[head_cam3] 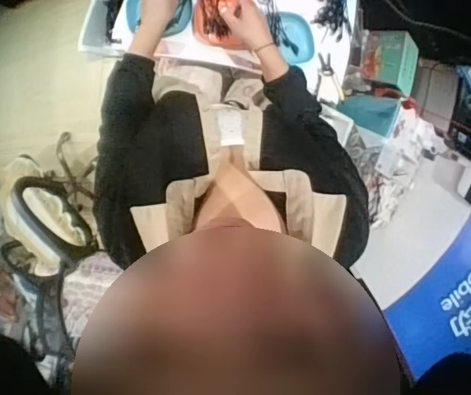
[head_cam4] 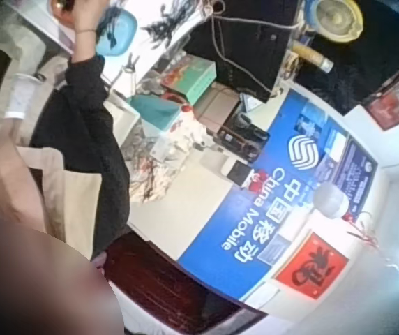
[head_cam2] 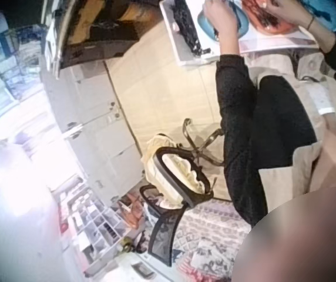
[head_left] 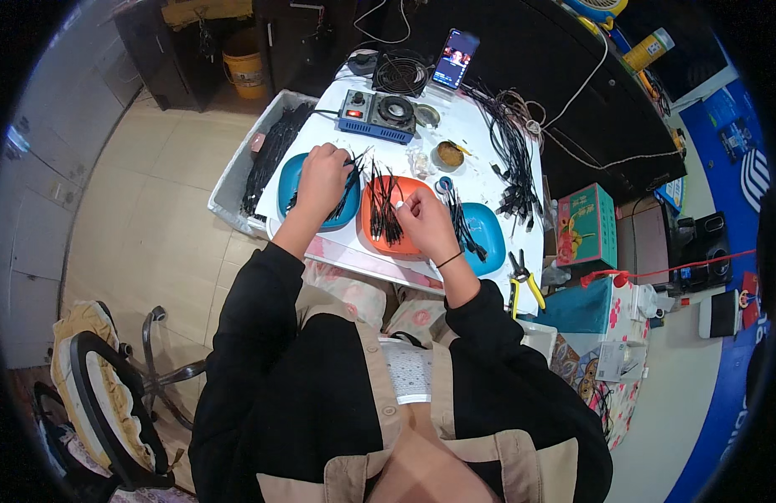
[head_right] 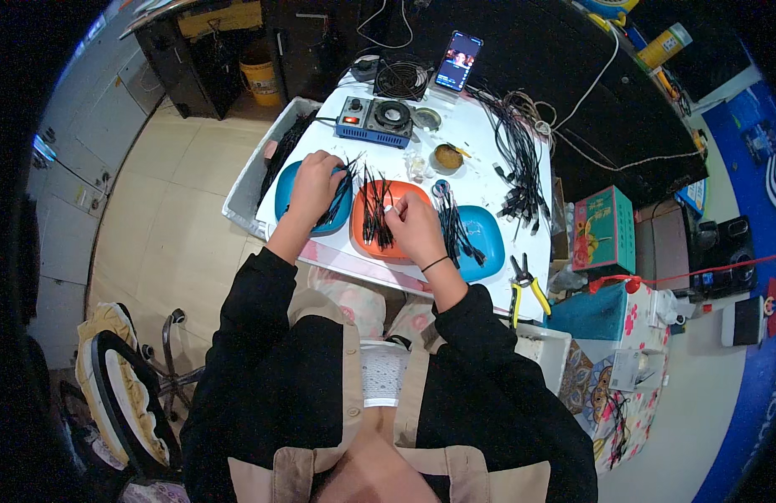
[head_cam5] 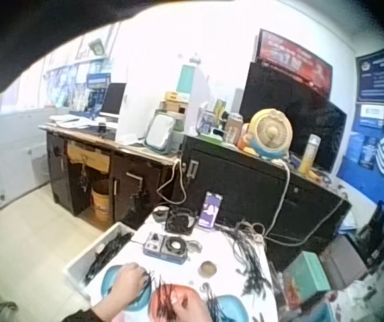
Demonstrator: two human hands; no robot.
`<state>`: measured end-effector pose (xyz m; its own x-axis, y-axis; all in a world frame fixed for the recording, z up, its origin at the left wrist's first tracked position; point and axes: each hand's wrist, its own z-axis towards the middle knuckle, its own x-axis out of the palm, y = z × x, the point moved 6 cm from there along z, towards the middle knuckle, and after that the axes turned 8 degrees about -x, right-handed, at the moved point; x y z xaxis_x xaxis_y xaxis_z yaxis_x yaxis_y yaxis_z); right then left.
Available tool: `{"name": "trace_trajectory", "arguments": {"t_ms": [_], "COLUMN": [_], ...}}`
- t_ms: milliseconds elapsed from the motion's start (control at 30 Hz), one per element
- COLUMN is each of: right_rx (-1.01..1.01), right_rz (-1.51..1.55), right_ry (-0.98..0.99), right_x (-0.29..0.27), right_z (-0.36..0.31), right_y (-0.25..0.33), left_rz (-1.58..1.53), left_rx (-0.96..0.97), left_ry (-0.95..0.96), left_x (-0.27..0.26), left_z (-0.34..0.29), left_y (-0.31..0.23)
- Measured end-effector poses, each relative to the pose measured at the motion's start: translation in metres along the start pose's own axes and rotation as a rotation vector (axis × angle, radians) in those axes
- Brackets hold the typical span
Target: The person sits on the floor at a low table and repeatedly picks up black cables and small white components, attaching the components to the cable ends by hand. Finished assemblies are placed into a white bin beside the table.
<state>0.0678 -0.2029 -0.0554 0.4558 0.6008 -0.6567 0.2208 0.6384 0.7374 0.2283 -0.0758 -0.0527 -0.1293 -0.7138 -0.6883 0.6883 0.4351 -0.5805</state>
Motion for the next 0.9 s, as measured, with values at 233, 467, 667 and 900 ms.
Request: {"name": "trace_trajectory", "arguments": {"t_ms": [233,467,667,900], "right_rx": [-0.019,-0.052,-0.042,-0.087], "right_rz": [0.014,0.043,0.01,-0.231], "right_ry": [-0.02,-0.02,-0.014,-0.014], "right_x": [-0.001,0.0,0.004,0.001], "right_z": [-0.015,-0.02,-0.02,-0.016], "right_y": [-0.004,-0.002,-0.005,-0.001], "left_rz": [-0.048,0.088,-0.087,-0.204], "left_rx": [-0.004,-0.079,-0.151,-0.378], "left_ry": [0.183,0.381,0.216,0.213], "left_x": [0.004,0.003,0.01,0.011], "left_z": [-0.002,-0.005,-0.009,-0.003], "left_y": [0.0,0.004,0.008,0.035]}}
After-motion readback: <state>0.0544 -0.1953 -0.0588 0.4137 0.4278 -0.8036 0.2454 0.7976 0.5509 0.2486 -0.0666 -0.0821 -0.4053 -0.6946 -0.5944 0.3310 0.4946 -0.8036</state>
